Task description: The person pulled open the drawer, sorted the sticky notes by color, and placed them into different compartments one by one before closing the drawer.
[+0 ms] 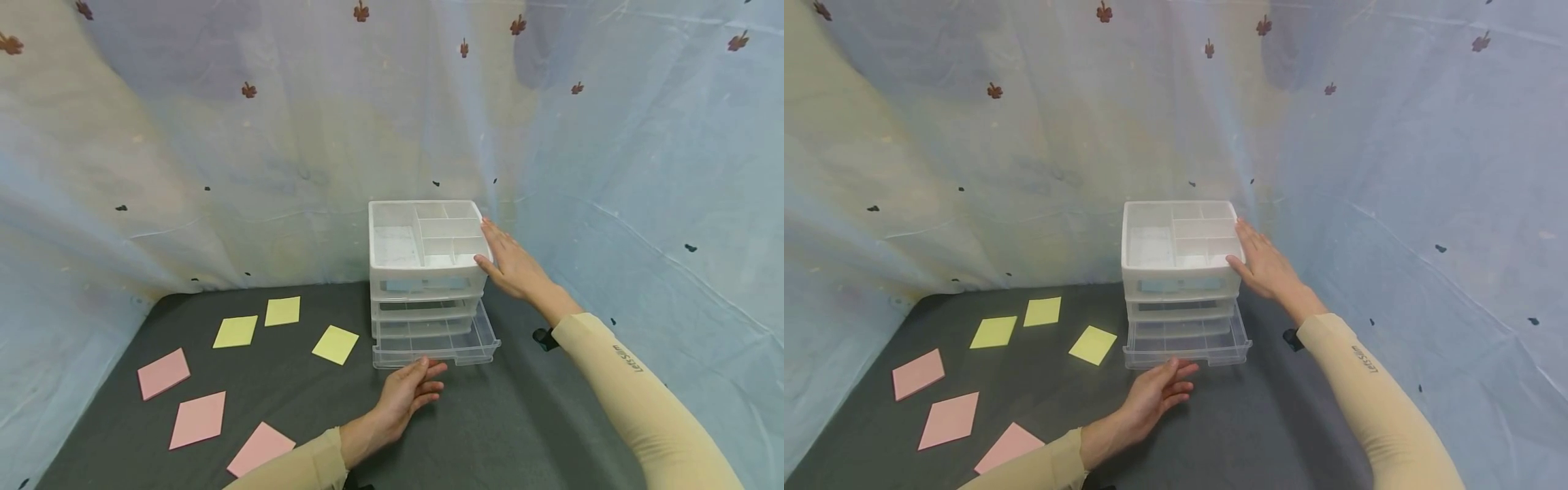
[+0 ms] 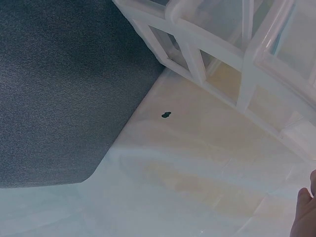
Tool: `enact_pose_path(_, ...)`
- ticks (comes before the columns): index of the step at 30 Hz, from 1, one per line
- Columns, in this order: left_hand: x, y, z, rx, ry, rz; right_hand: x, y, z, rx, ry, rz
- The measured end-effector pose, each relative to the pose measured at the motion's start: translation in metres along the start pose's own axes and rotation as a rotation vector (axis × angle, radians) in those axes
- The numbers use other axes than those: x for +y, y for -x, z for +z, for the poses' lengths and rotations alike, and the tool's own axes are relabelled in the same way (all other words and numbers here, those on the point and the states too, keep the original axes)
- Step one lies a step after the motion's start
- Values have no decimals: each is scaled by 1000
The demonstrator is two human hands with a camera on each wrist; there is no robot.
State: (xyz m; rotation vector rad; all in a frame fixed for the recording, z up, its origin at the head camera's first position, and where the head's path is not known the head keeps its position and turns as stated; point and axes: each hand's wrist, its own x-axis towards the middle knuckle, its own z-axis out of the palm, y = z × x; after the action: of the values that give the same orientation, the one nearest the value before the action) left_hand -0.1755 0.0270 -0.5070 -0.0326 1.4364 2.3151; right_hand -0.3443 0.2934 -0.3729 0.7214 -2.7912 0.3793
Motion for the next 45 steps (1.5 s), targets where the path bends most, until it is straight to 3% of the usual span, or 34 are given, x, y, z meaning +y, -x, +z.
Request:
enact_pose_path(12,13,15,-23,-36,-154,-2,-1,0,1,-12,-8,14)
enact_pose_path(21,31,34,-48,-52,-362,104,0,0,1,-10,-8,11)
enact_pose_path(29,51,51,-81,-40,-561,211,-1,0,1,-13,-11,9)
enact_pose_path(38,74,69,-121,5,-759,346,-1,0,0,-12,-5,8)
enact_pose_path(45,87,83,-151,139,-945,403,0,0,1,-5,0,6)
